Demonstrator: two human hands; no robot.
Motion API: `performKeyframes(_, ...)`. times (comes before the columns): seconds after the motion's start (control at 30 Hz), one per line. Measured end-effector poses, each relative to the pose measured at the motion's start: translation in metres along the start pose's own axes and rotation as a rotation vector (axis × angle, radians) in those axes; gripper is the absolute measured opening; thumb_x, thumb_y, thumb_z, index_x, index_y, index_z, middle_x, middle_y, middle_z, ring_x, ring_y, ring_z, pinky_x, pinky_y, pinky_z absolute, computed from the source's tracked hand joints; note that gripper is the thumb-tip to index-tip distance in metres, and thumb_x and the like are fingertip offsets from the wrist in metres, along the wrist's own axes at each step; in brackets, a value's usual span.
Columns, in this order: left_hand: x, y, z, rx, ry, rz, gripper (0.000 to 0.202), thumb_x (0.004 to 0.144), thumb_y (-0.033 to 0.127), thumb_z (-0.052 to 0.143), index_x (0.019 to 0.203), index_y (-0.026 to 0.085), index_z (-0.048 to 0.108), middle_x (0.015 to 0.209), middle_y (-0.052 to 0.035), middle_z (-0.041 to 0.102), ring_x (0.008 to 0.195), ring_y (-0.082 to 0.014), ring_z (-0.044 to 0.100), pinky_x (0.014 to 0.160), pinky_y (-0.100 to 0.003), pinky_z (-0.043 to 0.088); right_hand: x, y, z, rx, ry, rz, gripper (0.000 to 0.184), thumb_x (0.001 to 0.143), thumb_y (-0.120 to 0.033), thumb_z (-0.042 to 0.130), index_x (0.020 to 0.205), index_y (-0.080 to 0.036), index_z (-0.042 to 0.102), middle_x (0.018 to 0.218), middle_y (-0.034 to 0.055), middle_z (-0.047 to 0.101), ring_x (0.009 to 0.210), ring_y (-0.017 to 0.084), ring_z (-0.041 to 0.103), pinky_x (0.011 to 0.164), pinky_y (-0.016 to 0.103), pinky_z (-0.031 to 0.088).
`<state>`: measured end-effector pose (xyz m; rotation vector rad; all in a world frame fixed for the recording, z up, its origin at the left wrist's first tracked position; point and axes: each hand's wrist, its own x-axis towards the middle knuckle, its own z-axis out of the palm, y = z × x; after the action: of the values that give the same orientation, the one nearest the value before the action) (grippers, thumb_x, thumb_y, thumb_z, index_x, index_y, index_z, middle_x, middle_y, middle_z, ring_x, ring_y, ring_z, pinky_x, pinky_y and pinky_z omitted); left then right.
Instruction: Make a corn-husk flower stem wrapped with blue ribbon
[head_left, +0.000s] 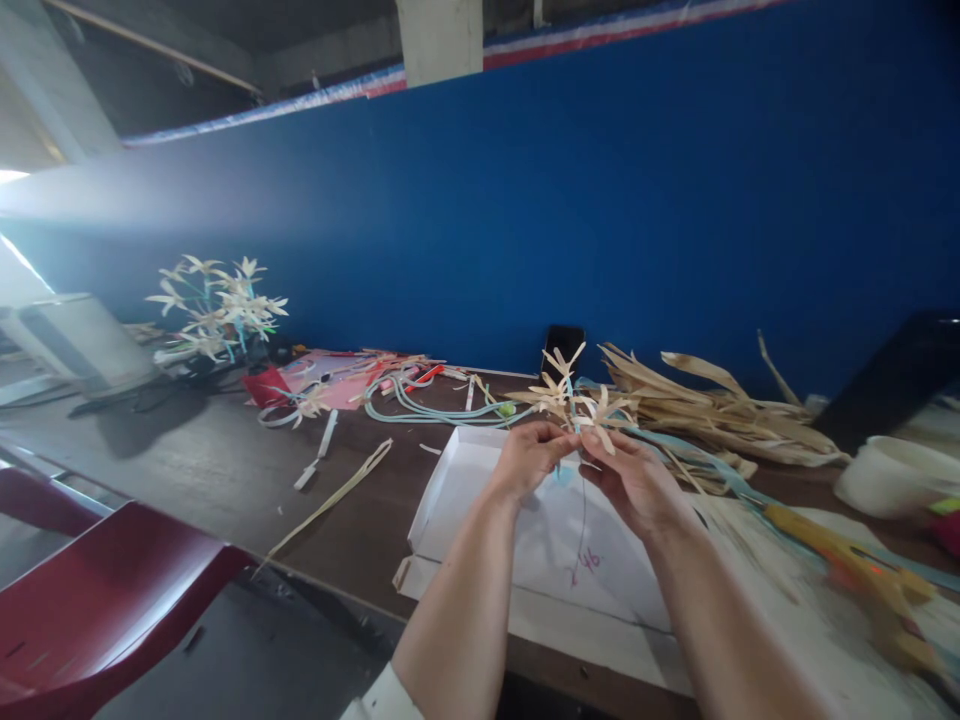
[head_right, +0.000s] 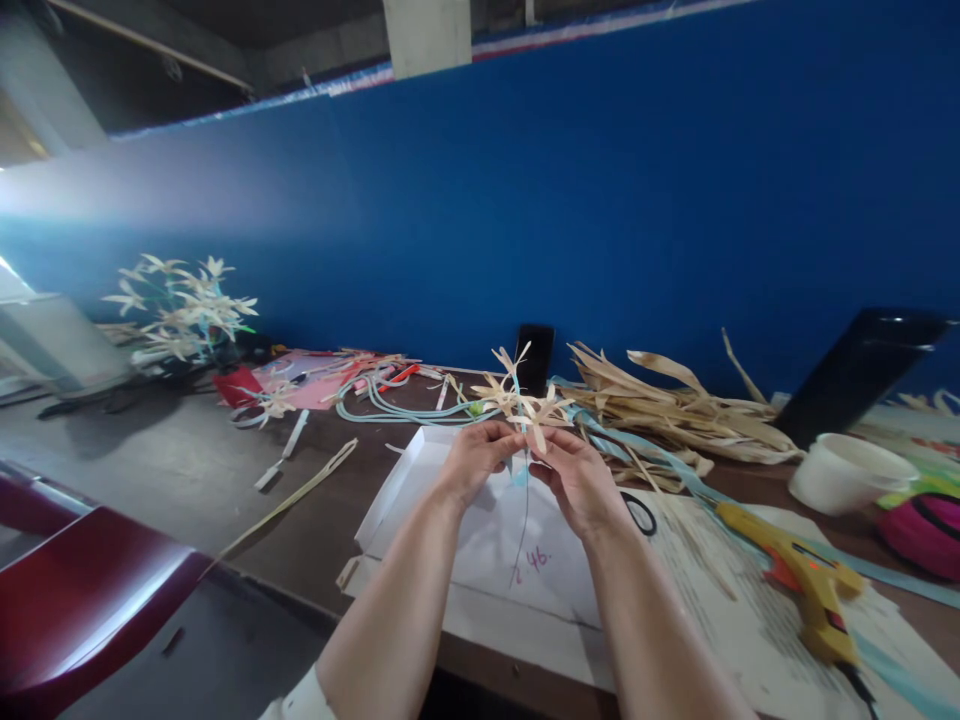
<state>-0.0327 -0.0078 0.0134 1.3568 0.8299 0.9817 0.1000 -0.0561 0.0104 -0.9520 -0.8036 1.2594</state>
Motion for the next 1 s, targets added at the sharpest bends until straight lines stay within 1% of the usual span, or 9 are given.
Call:
performKeyframes(0.2,-0.0026,-0.0002,-0.0009,-0.14,-0.068,-0.047,0.038,0.058,0.047,0.073,0.065,0.013,0.058,0.057,0.0024,0.05,0.052,-0.0056,0.041,0.051,-0.02,0.029,0.0011,0.0016,-0.0046,0.024,-0.065,0.011,0.015,0.065,-0.031,0.077,0.074,-0.022,0.069,0.073,-0.0014,0.061,0.068,0.009,0.053,0.062,0.02,0.043)
performKeyframes(0.27,-0.0032,-0.0002,-0.0018,-0.209,-0.095,-0.075,0.038,0.056,0.045,0.075,0.065,0.012,0.058,0.06,0.0021,0.051,0.054,-0.0057,0.043,0.051,-0.02,0.028,0.001,0.0014,-0.0051,0.032,-0.075,0.02,0.015,0.065,-0.03,0.077,0.073,-0.022,0.068,0.075,-0.0015,0.062,0.068,0.009,0.053,0.063,0.021,0.044)
performKeyframes(0.37,-0.0042,-0.0001,-0.0027,-0.286,-0.127,-0.116,0.037,0.055,0.042,0.077,0.066,0.012,0.058,0.062,0.0015,0.052,0.057,-0.0061,0.045,0.051,-0.02,0.028,0.0006,0.0005,-0.004,0.036,-0.074,0.022,0.016,0.062,-0.03,0.079,0.071,-0.022,0.068,0.072,-0.0021,0.061,0.066,0.01,0.053,0.062,0.022,0.044)
performKeyframes(0.53,-0.0049,0.0007,-0.0026,-0.354,-0.155,-0.132,0.039,0.054,0.041,0.079,0.068,0.011,0.06,0.064,0.0006,0.053,0.059,-0.0064,0.047,0.052,-0.02,0.029,-0.0005,-0.0011,-0.0003,-0.003,-0.046,-0.02,0.017,0.062,-0.032,0.079,0.067,-0.021,0.067,0.068,-0.003,0.059,0.063,0.008,0.051,0.059,0.02,0.043)
performKeyframes(0.7,-0.0031,-0.0007,-0.0032,-0.349,-0.165,-0.118,0.038,0.055,0.041,0.078,0.07,0.011,0.061,0.064,0.0013,0.052,0.058,-0.0053,0.044,0.054,-0.02,0.03,0.0008,-0.0007,0.0002,-0.095,0.03,-0.109,0.018,0.062,-0.034,0.078,0.07,-0.021,0.068,0.068,-0.0026,0.06,0.061,0.008,0.051,0.059,0.019,0.042)
performKeyframes(0.77,-0.0023,-0.0015,-0.0036,-0.319,-0.165,-0.113,0.036,0.056,0.04,0.077,0.071,0.011,0.062,0.064,0.0016,0.052,0.056,-0.0046,0.043,0.054,-0.02,0.03,0.0021,-0.0001,-0.0009,-0.175,0.077,-0.166,0.021,0.06,-0.035,0.078,0.071,-0.02,0.069,0.071,-0.0008,0.063,0.063,0.01,0.053,0.059,0.021,0.043)
performKeyframes(0.83,-0.0017,-0.0022,-0.0033,-0.264,-0.156,-0.1,0.033,0.058,0.038,0.076,0.072,0.011,0.064,0.065,0.0015,0.053,0.056,-0.0044,0.043,0.054,-0.02,0.031,0.0028,-0.0006,-0.0018,-0.308,0.129,-0.22,0.025,0.061,-0.038,0.076,0.075,-0.019,0.07,0.075,0.002,0.065,0.066,0.013,0.055,0.06,0.024,0.044)
performKeyframes(0.9,-0.001,-0.0027,-0.0021,-0.178,-0.131,-0.083,0.03,0.06,0.037,0.073,0.073,0.011,0.065,0.064,0.0012,0.053,0.054,-0.0046,0.042,0.053,-0.02,0.031,0.0023,-0.0026,-0.0018,-0.478,0.169,-0.258,0.029,0.064,-0.042,0.071,0.079,-0.017,0.071,0.075,0.0037,0.067,0.067,0.016,0.057,0.059,0.027,0.045)
performKeyframes(1.0,0.0004,-0.0037,0.0009,-0.03,-0.068,-0.035,0.023,0.064,0.034,0.067,0.073,0.012,0.067,0.062,0.001,0.054,0.053,-0.0057,0.041,0.052,-0.02,0.031,-0.0004,-0.0067,0.0005,-0.765,0.233,-0.309,0.031,0.069,-0.044,0.063,0.079,-0.016,0.072,0.071,0.0033,0.067,0.067,0.018,0.059,0.061,0.027,0.043)
